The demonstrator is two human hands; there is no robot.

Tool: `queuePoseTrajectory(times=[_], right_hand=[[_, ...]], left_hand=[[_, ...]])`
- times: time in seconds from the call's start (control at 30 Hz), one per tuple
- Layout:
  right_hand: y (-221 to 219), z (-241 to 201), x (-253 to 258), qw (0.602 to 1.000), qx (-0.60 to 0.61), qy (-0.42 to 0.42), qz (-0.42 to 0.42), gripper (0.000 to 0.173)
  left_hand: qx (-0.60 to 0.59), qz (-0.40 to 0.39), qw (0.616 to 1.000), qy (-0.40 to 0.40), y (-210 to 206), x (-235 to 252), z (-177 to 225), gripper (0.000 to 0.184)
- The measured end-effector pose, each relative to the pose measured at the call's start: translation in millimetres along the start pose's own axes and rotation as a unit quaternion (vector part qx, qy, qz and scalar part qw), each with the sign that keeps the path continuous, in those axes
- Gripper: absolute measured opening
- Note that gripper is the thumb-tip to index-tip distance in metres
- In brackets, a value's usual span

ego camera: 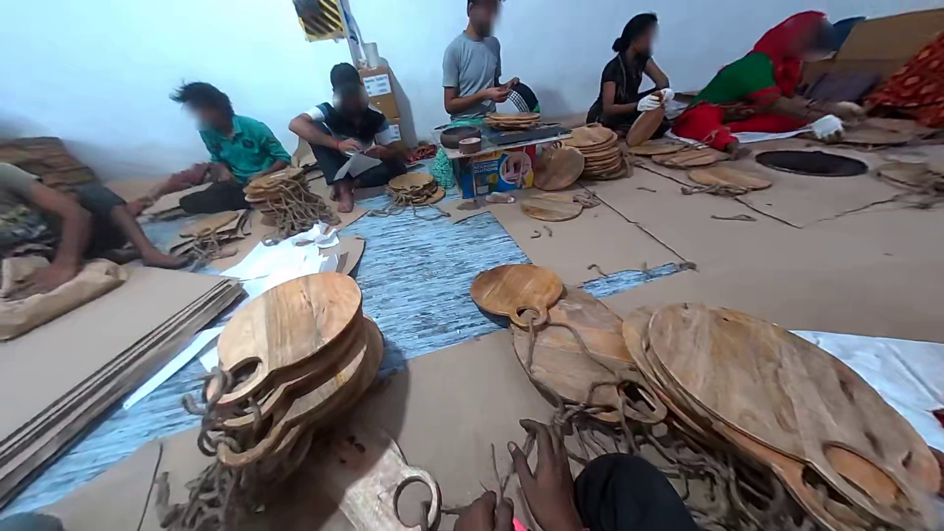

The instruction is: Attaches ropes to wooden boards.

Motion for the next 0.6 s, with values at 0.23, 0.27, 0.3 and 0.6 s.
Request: queuePoseTrajectory(times=[0.23, 0.27, 0.3, 0.6], right_hand=[[3, -8, -3, 0.992, 0.011, 0.127, 0.018, 0.05], [0, -6, -5, 0.993, 0.016, 0.116, -0.017, 0.052], [-2, -6, -7, 0.993, 0.023, 0.099, -0.068, 0.052], [-10, 3, -11, 0.944, 0.185, -0.093, -0.256, 0.029]], left_hand=[[0.093, -0.009, 0.996, -0.005, 4, 0, 0, 0.052], [0.105, -0.012, 0.994, -0.004, 4, -1, 2, 0.052], [0.118, -0.013, 0.993, -0.005, 4, -1, 4, 0.053], [0.115, -0.052, 0.992, 0.003, -11, 5, -6, 0.053]])
Point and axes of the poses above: each hand's wrist, its own x-axis towards the middle knuckle, its own y-axis out of the back of the hand, z = x × y, the point moved 3 cm from there along x, towards the middle knuckle, and after that the axes turned 14 degrees about z, right-handed, at the moved point
